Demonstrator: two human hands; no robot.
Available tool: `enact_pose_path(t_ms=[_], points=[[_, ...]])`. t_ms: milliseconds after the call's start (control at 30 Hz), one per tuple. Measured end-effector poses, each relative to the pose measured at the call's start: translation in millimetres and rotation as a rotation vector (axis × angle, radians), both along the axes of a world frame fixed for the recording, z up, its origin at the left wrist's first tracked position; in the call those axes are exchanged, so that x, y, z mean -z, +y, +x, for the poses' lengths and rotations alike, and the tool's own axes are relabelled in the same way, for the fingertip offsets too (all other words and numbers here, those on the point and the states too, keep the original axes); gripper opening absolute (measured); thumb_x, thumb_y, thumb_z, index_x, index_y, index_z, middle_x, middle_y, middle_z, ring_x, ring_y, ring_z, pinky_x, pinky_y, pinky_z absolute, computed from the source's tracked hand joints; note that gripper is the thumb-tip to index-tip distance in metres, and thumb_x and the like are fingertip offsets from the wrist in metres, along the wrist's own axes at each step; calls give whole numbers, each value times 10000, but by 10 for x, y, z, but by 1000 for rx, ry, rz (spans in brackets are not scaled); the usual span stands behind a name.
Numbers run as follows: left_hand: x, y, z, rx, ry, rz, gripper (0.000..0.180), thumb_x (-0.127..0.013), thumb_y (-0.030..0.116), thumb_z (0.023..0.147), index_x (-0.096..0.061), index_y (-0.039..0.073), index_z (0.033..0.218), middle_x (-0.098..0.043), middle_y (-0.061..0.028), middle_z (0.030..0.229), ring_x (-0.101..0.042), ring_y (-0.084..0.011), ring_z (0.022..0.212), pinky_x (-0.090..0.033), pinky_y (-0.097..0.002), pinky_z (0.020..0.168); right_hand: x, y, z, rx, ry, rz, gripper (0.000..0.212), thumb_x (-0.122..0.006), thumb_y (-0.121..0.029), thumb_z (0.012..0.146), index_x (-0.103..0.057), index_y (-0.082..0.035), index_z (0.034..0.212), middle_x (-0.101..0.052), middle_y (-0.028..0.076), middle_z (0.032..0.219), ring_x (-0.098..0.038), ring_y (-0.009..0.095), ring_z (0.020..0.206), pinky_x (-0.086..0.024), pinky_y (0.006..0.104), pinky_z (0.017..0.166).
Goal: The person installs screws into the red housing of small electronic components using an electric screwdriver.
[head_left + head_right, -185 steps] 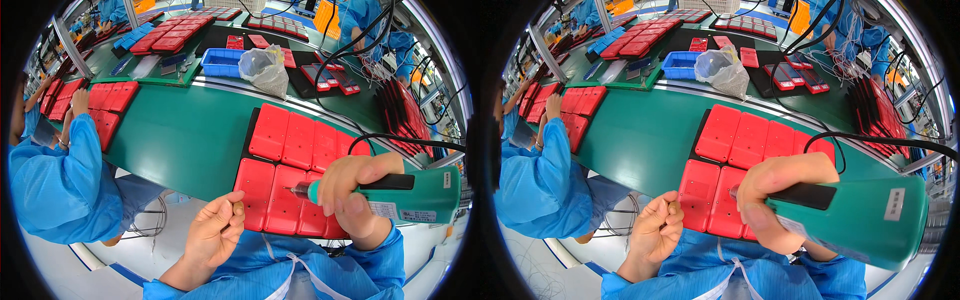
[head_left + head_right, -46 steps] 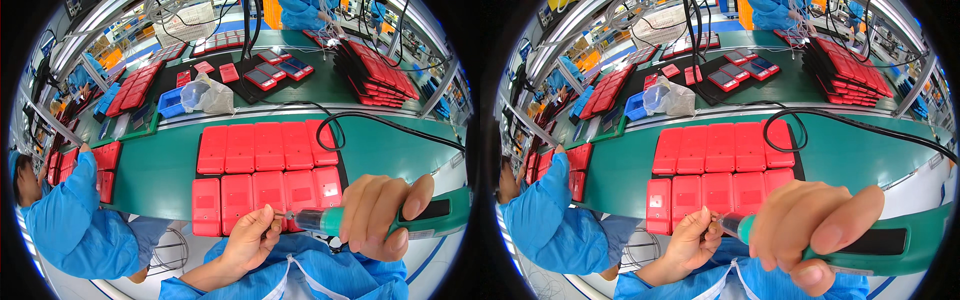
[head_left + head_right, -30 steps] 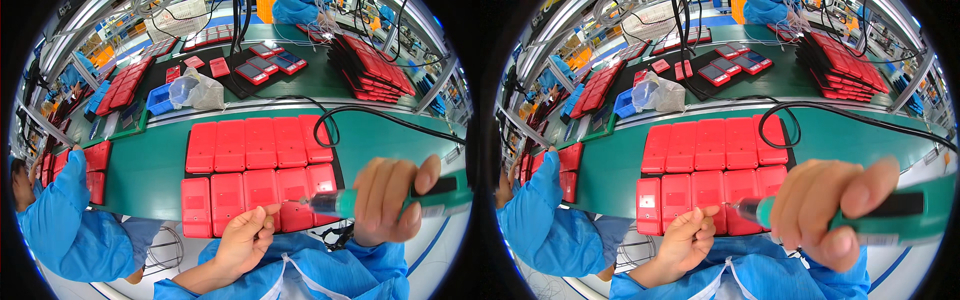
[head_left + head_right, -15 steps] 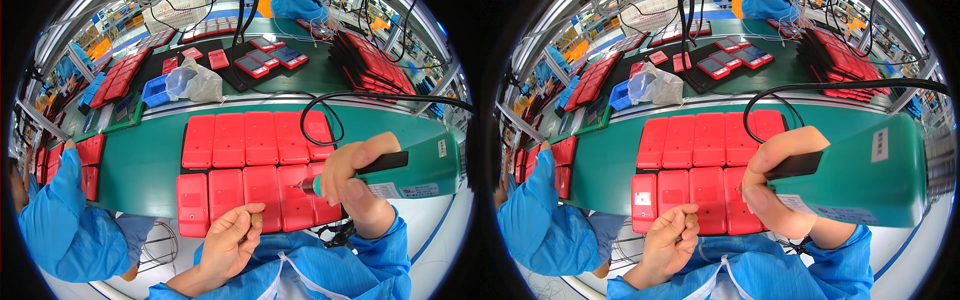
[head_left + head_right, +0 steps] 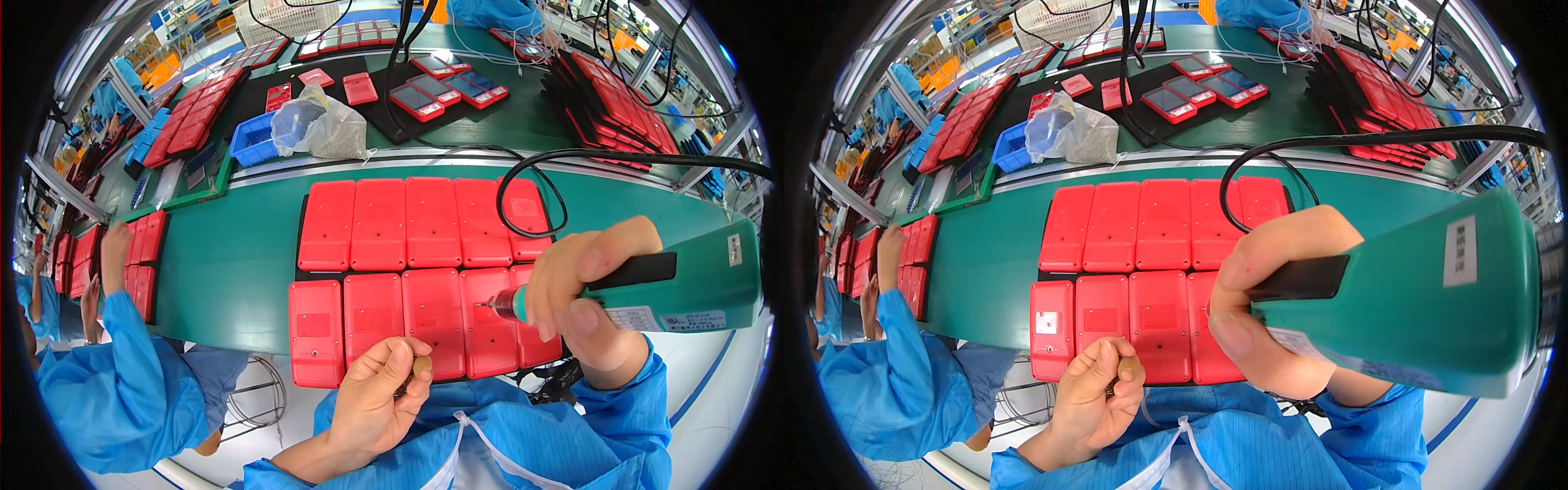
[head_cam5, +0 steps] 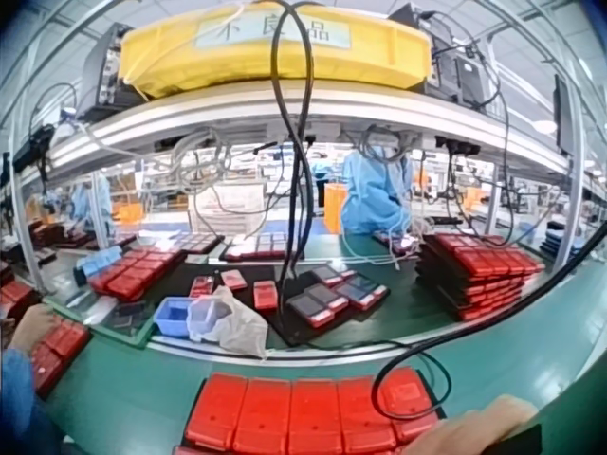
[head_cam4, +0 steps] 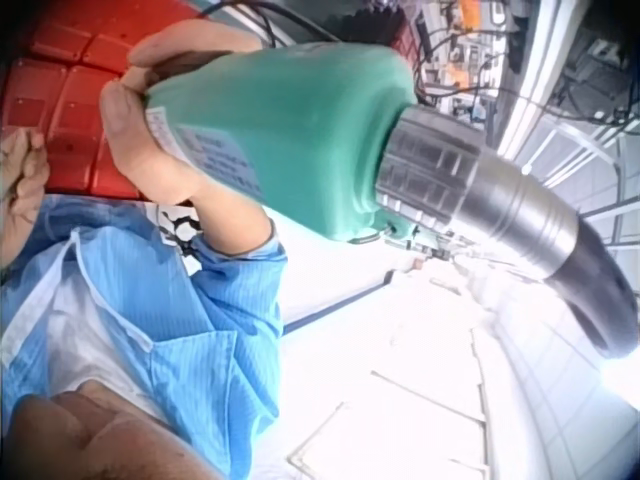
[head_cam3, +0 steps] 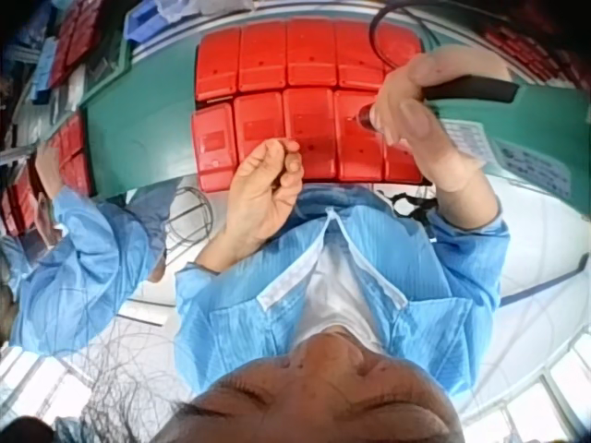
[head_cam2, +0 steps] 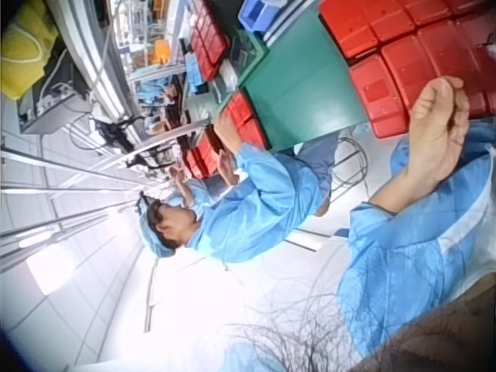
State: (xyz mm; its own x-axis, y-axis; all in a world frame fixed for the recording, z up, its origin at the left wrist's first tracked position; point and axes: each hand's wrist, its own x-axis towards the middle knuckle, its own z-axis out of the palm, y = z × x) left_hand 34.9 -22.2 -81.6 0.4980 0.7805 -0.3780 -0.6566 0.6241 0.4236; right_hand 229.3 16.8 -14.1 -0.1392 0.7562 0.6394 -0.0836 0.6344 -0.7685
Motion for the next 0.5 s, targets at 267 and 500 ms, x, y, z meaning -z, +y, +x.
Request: enact_pose_path(t_ms=[267,500], points=[[42,14,-20,16,-52,15,255,-379,266,899,-493,49,828,-414,-24,622,-340,-86,538,-276,-184,443,-92,5,-16,45,-171,5,298,-606,-155,768,-337,-77,872,-430,13,494,-428,107,371,-410,253,375],[33,17,-21,39,-90,0,249,-382,248,904,-487,34,830,-433,-34,616,-352,-86,540,-267,-185,445,-81,34,-59,-4,-203,30,296,-605,-155,769,-338,-80,873,-434,16,494,-443,110,380,-421,256,384]])
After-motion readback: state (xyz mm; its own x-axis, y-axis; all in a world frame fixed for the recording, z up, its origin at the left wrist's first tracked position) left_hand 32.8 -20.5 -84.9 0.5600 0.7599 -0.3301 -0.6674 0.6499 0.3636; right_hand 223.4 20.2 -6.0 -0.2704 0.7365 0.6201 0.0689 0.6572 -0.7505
